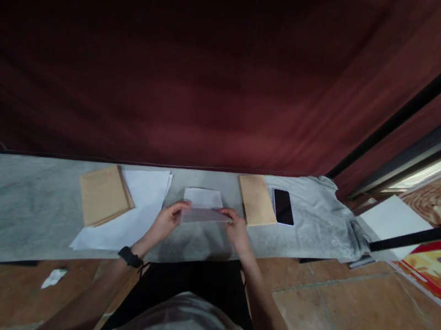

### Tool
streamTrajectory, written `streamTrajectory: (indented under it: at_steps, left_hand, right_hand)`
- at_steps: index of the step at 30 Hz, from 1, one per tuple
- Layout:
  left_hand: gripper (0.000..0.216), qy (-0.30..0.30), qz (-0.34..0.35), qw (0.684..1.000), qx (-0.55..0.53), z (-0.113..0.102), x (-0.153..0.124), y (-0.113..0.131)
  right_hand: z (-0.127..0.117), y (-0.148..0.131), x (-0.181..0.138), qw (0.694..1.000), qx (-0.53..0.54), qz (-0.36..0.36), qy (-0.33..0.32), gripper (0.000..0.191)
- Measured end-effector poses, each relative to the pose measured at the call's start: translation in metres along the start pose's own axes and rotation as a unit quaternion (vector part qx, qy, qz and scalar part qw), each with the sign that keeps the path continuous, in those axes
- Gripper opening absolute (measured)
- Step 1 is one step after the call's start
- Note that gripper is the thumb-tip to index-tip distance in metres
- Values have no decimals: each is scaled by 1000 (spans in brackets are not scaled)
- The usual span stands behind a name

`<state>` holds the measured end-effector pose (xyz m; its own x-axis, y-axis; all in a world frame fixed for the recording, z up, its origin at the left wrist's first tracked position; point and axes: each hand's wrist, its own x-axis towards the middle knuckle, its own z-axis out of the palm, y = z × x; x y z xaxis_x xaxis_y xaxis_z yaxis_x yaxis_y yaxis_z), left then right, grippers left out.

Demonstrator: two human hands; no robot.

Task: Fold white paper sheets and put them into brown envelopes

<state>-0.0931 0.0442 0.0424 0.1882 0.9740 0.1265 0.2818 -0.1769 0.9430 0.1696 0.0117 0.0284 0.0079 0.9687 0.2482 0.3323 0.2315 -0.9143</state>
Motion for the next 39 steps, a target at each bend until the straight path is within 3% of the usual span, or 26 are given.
streamTrajectory:
  at_steps: [3, 7, 11, 14, 16, 21, 25, 28, 33, 37, 39]
  left_hand:
    - [28, -25, 23, 997, 75, 9, -18, -23]
    - [40, -51, 63, 984, 161, 8, -32, -35]
    - [60, -127, 111, 951, 260, -7, -41, -31]
    - [58, -122, 116, 928, 333, -10, -41, -18]
    - [47, -108, 125, 921, 354, 2, -33, -8]
    - [46, -214, 180, 896, 344, 66, 0, 5]
    - [50, -205, 159, 889, 378, 91, 20, -3]
    - [53, -160, 136, 893, 398, 77, 32, -14]
    - [53, -94, 68, 908, 403, 31, 38, -31]
    - [47, -86, 68, 937, 332, 1, 1, -34]
    - [53, -135, 103, 949, 267, -10, -31, -34]
  right_hand:
    - [4, 17, -24, 995, -75, -29, -54, 41]
    - [5, 24, -45, 972, -182, -78, -125, 65]
    - [4, 22, -56, 949, -250, -119, -150, 72]
    - [4, 18, -60, 934, -289, -129, -166, 74]
    - [5, 15, -61, 926, -307, -133, -176, 74]
    - [6, 10, -62, 919, -316, -147, -182, 73]
    - [5, 10, -62, 919, -318, -141, -184, 75]
    - [5, 10, -61, 920, -316, -138, -186, 72]
    - [4, 11, -62, 924, -303, -141, -183, 70]
    - [4, 11, -61, 928, -292, -143, -180, 69]
    - [4, 13, -61, 931, -286, -139, -178, 69]
